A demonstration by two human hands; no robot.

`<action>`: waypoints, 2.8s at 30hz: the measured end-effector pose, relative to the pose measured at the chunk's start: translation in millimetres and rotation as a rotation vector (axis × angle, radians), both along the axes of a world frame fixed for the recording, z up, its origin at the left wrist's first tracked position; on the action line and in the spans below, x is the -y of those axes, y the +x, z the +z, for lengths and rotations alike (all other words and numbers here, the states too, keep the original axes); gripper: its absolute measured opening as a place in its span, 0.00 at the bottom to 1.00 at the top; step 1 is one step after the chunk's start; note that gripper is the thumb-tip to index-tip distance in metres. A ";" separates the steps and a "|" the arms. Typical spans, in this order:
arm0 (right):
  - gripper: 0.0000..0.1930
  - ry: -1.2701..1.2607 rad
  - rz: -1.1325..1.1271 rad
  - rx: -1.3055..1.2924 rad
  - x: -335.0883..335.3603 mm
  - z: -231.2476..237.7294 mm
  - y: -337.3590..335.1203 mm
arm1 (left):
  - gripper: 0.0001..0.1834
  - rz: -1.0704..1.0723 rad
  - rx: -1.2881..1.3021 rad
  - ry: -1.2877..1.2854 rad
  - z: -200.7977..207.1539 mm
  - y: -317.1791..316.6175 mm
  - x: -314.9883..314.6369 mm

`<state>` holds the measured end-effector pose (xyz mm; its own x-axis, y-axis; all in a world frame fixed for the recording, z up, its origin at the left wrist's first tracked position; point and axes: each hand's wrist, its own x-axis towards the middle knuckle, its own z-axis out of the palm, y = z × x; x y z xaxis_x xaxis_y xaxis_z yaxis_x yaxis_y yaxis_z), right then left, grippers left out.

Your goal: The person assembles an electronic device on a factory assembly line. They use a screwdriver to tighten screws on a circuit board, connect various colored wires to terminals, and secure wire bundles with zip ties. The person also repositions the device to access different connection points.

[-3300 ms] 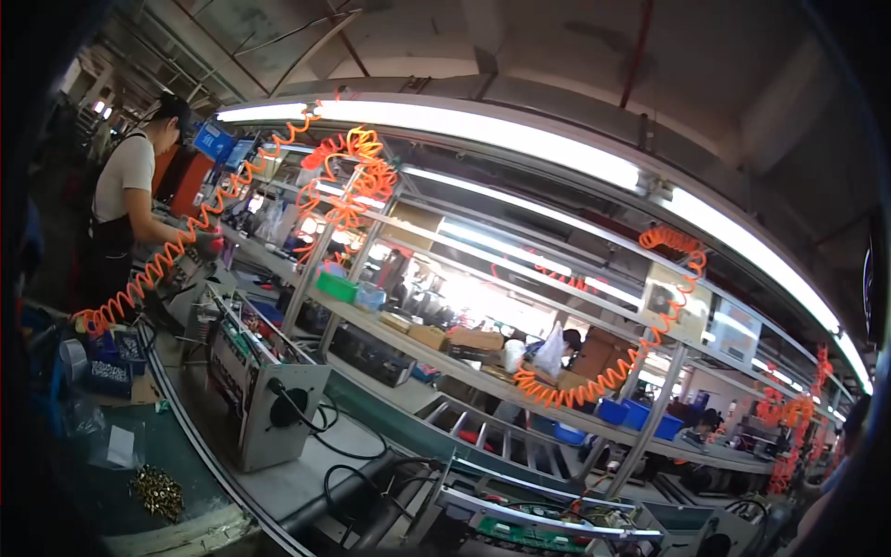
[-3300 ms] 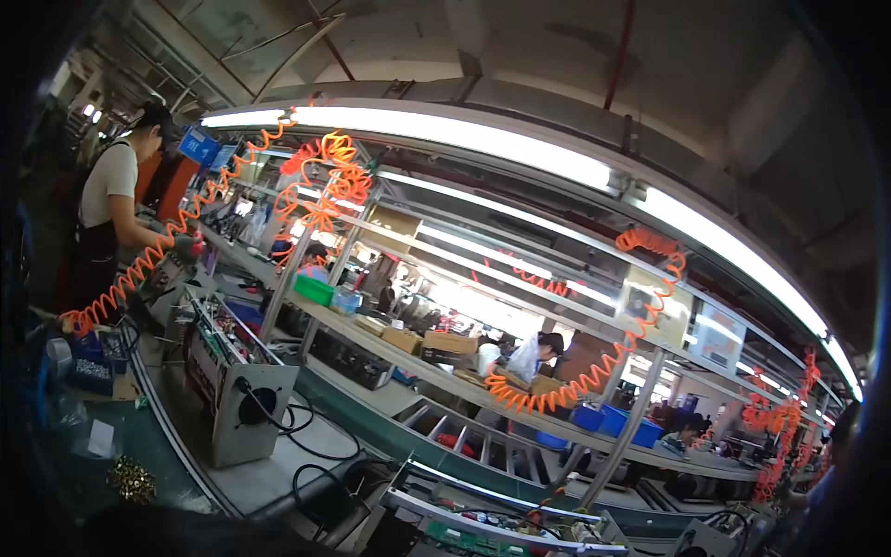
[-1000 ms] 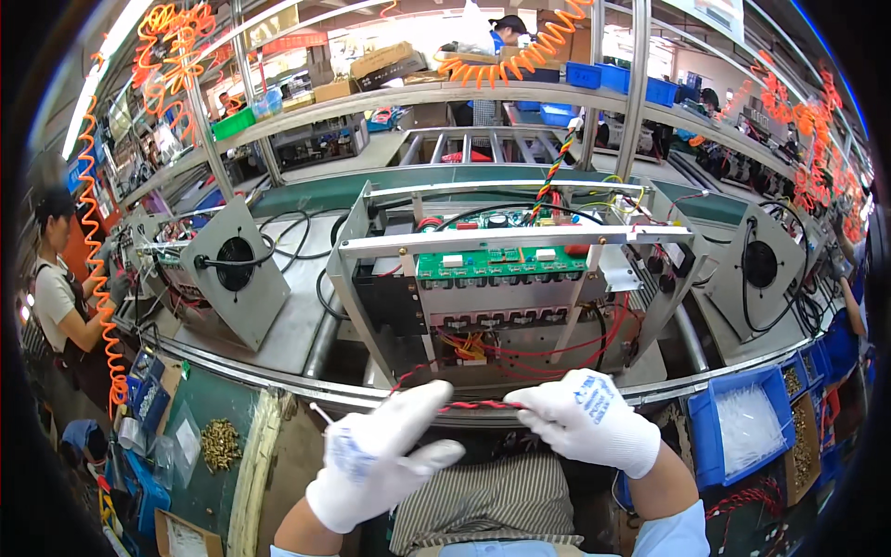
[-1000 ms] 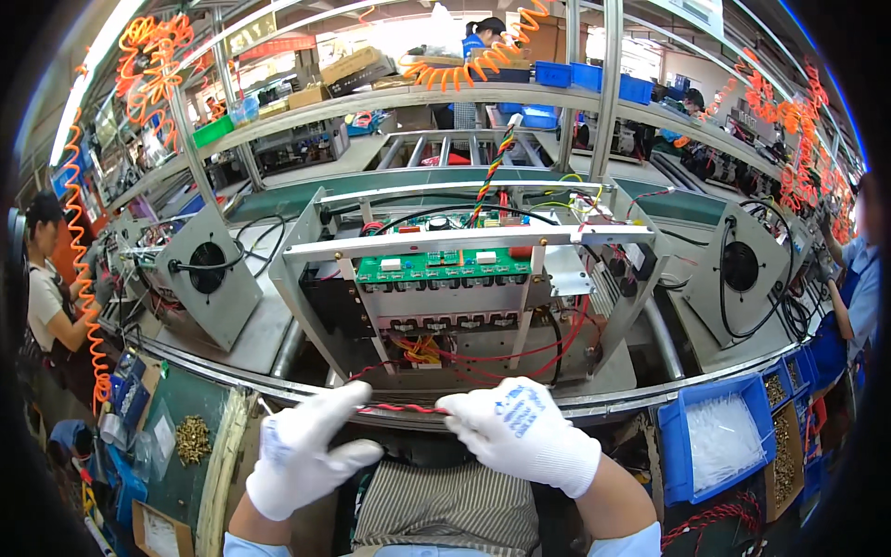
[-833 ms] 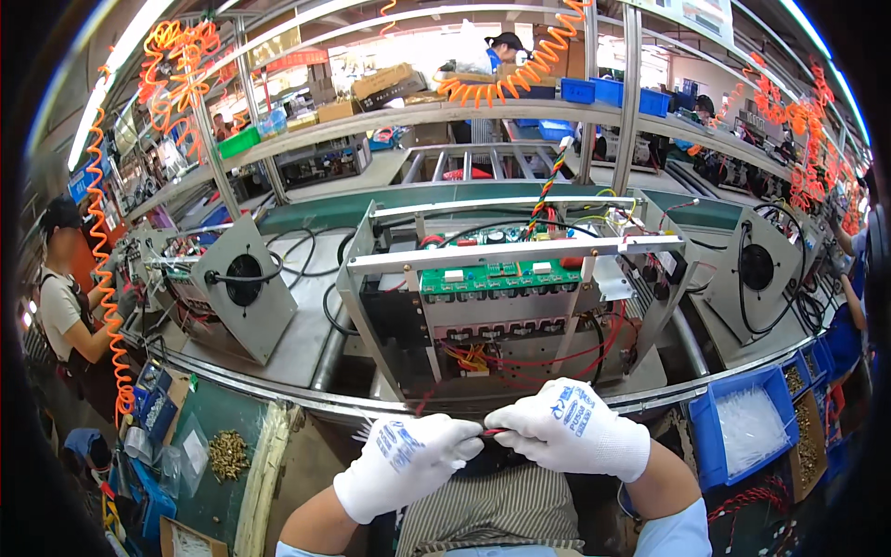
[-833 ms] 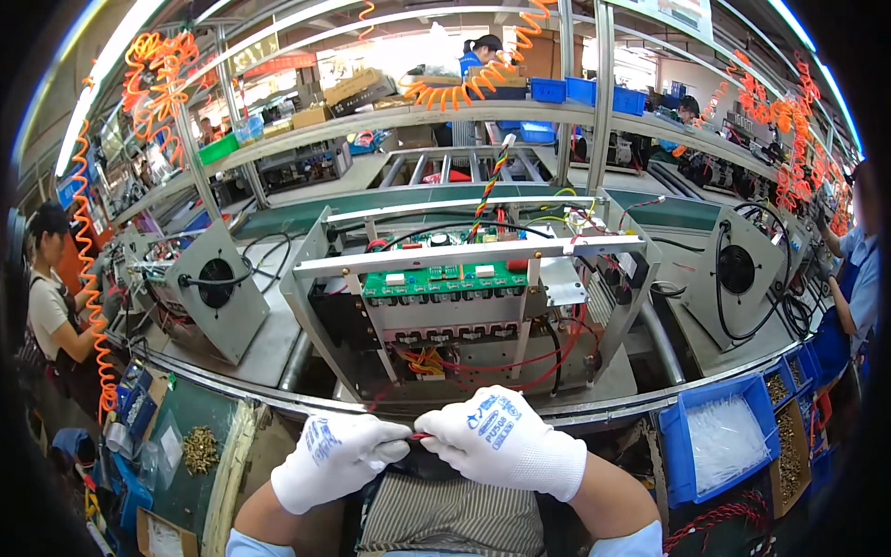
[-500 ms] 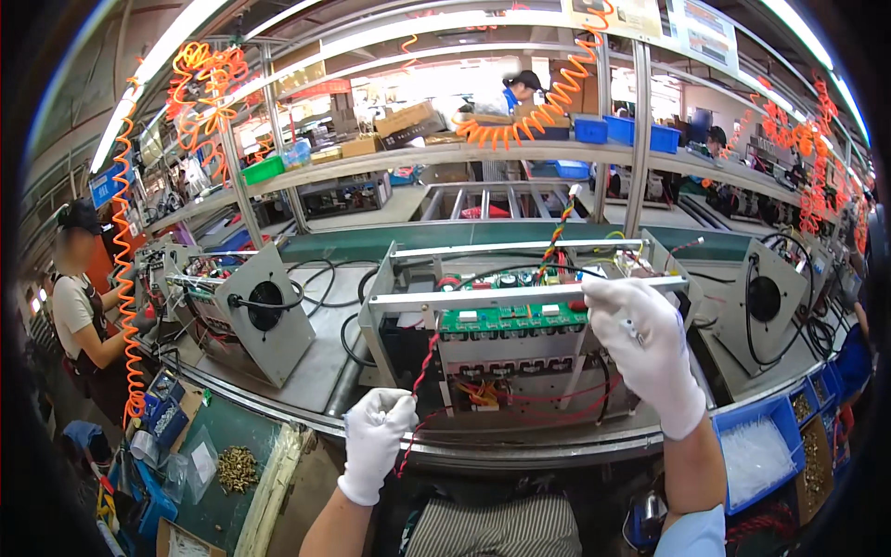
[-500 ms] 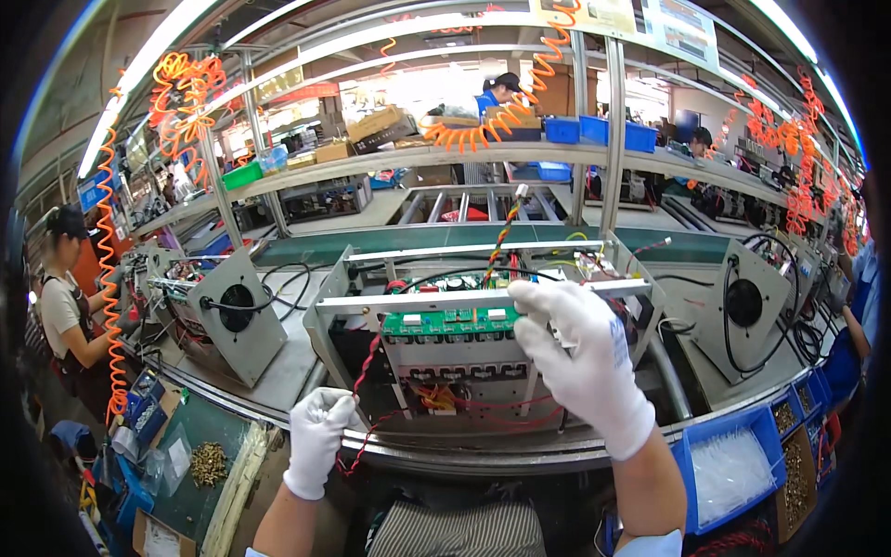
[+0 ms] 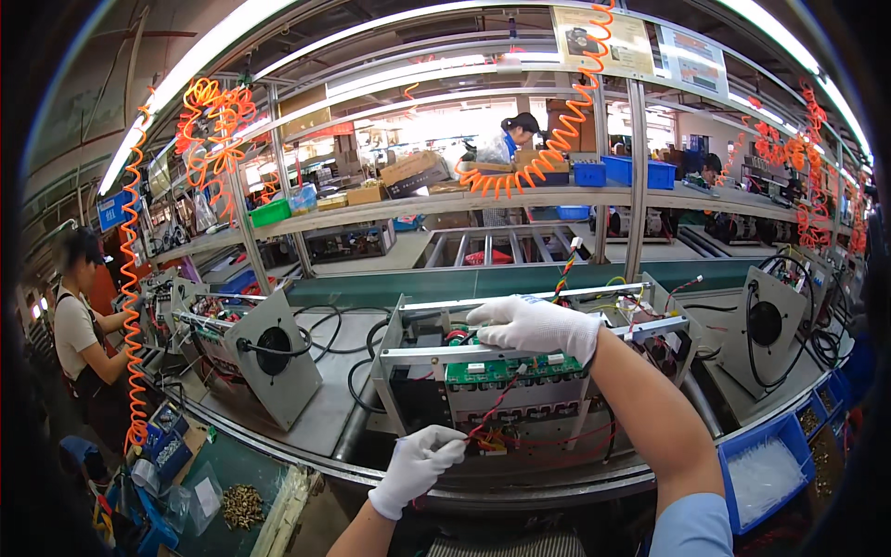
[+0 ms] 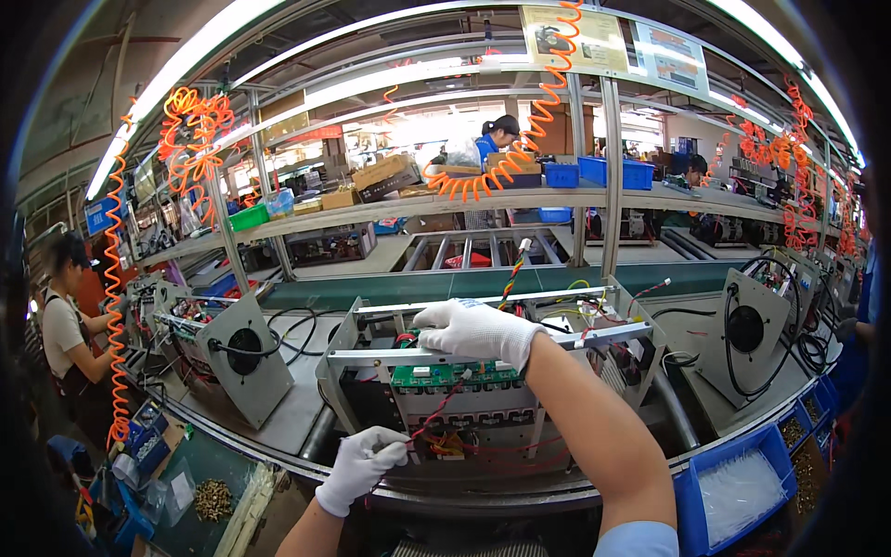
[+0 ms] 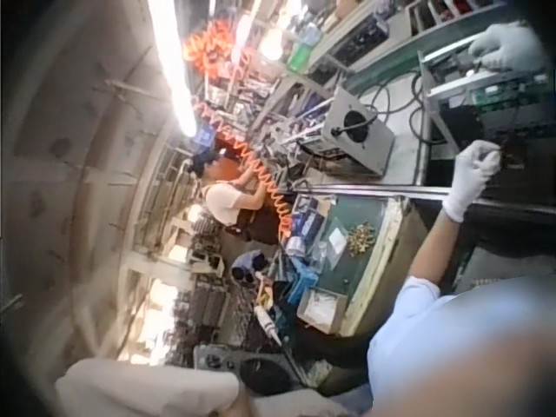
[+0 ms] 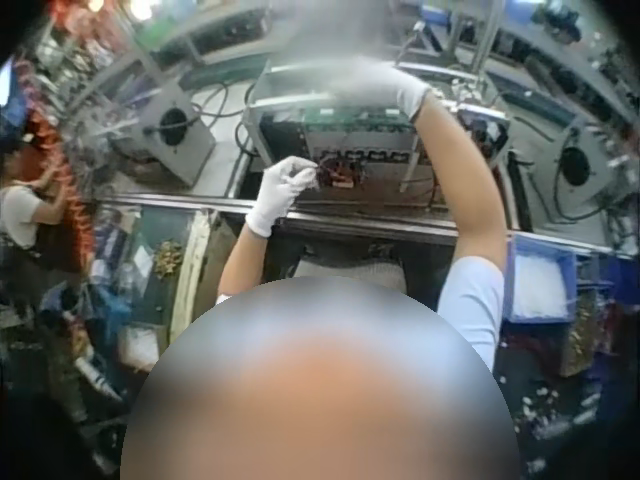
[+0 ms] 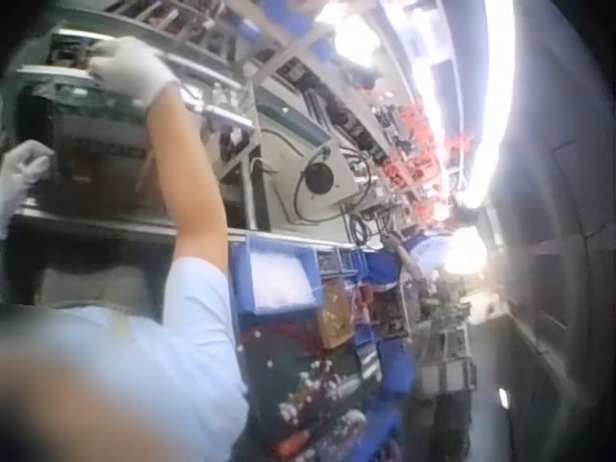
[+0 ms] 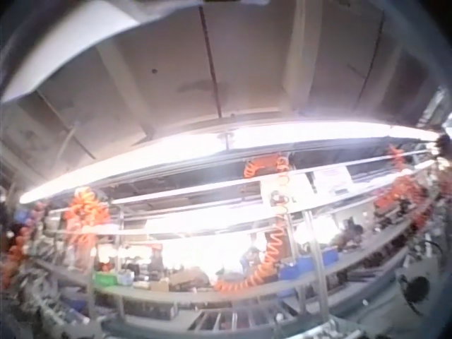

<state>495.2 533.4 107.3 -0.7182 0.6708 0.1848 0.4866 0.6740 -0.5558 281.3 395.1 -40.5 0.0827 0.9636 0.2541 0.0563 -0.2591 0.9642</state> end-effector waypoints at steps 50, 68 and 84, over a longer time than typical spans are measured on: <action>0.12 0.325 -0.670 -0.643 -24.9 37.5 157.2 | 0.13 0.398 0.274 0.361 33.8 13.5 17.3; 0.28 0.255 -0.450 0.467 162.0 -219.9 108.9 | 0.22 -0.224 0.176 -0.330 -44.7 28.1 65.5; 0.06 0.303 -0.099 -0.166 201.9 -155.3 26.0 | 0.12 -0.517 -0.181 -0.263 -67.4 55.9 58.8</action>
